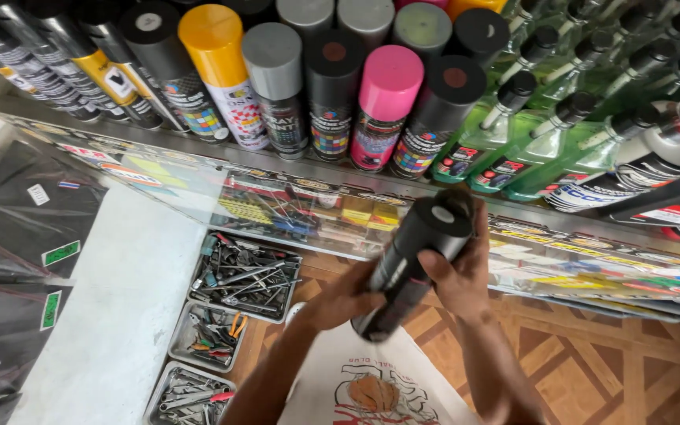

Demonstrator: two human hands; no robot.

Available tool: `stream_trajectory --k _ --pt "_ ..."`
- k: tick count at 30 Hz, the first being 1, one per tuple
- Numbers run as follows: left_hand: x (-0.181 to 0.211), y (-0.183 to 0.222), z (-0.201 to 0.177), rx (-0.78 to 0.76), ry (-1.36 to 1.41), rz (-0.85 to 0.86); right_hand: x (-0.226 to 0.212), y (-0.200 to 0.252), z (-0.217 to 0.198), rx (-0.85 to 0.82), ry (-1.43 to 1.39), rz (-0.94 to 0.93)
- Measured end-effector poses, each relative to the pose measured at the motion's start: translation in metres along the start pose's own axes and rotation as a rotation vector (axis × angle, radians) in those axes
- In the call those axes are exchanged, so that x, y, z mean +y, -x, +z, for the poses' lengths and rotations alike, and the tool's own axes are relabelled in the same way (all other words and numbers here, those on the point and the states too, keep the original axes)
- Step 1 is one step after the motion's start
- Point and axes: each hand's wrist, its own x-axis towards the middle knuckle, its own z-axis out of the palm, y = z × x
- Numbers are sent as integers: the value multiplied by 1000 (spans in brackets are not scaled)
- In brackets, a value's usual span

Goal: Wiping dust off spray paint cans with a cloth and organizing them on a shelf.

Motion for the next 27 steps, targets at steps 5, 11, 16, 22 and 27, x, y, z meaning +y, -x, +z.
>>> stream_trajectory --k 5,11,16,22,27 --pt "47 -20 54 361 -730 10 -22 -20 -7 48 277 -69" --pt "25 -47 95 752 -797 -46 -37 -25 -6 131 510 -144" --pt "19 -56 98 471 -534 149 -38 -18 -33 -100 89 -3" --pt "-34 -51 82 -200 -51 326 -45 -33 -49 -310 -388 126" --pt "45 -39 132 400 -685 86 -69 -32 -38 -92 -88 26"
